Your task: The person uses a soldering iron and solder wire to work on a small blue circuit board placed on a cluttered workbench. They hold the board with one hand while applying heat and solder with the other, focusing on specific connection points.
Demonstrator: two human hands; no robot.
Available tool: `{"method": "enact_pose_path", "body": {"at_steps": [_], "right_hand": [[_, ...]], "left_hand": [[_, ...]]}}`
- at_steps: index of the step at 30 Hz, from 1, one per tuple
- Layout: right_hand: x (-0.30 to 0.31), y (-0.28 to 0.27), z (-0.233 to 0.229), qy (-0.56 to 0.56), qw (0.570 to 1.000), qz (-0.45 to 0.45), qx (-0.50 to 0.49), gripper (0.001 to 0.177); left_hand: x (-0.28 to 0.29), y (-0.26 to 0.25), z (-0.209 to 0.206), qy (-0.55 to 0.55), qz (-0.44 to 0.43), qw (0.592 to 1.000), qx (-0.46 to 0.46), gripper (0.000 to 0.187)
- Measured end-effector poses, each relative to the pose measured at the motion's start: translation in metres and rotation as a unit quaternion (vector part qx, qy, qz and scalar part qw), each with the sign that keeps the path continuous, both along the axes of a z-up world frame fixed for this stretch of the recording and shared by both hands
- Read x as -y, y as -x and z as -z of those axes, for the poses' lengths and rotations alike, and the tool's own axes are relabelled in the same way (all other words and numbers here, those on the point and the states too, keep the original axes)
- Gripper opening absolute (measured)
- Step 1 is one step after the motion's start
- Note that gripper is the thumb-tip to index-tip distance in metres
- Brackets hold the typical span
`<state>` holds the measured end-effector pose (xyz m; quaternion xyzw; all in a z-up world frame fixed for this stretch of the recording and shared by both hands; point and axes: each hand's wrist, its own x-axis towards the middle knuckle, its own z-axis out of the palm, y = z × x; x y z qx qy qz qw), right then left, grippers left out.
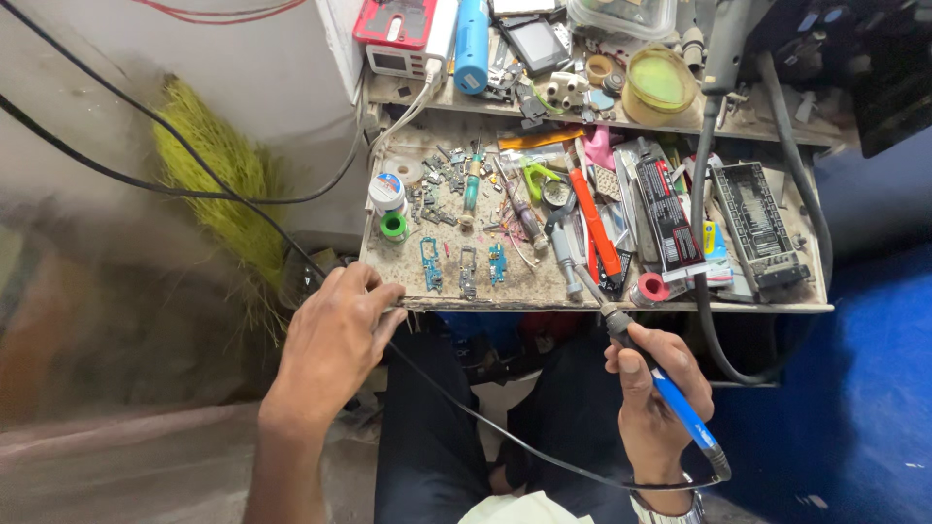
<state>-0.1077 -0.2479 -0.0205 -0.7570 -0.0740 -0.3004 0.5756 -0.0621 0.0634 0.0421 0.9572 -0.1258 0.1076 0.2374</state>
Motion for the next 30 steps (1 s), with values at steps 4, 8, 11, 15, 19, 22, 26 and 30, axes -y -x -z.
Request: {"method": "enact_pose_path", "body": {"at_steps": [4,8,11,15,19,22,26,30], "right_hand": [[0.001,-0.002,0.001,0.004,1.0,-0.001,-0.002,0.028],[0.0,-0.003,0.002,0.009,1.0,0.0,-0.001,0.027],[0.0,-0.004,0.003,0.004,1.0,0.001,-0.005,0.027],[0.001,-0.005,0.005,0.005,1.0,-0.003,-0.006,0.027],[0.001,-0.006,0.006,0.006,1.0,-0.005,-0.004,0.027],[0.002,-0.006,0.005,0.009,1.0,-0.005,-0.007,0.027],[0.002,-0.006,0.005,0.014,1.0,-0.005,-0.008,0.027],[0.002,-0.008,0.005,0.01,1.0,-0.009,-0.008,0.027]], "left_hand": [[0.0,-0.005,-0.001,0.006,0.003,1.0,-0.022,0.017],[-0.002,-0.009,-0.001,0.042,0.004,0.998,-0.052,0.014],[-0.005,-0.013,-0.002,0.047,0.021,0.997,-0.062,0.013],[-0.009,-0.021,-0.004,0.029,0.04,0.993,-0.108,0.013],[-0.013,-0.033,-0.004,-0.002,0.039,0.982,-0.185,0.013],[-0.015,-0.037,0.0,0.036,0.057,0.983,-0.17,0.013],[-0.019,-0.043,0.013,0.162,0.004,0.969,-0.188,0.016],[-0.025,-0.05,0.029,0.343,-0.041,0.908,-0.238,0.017]]}}
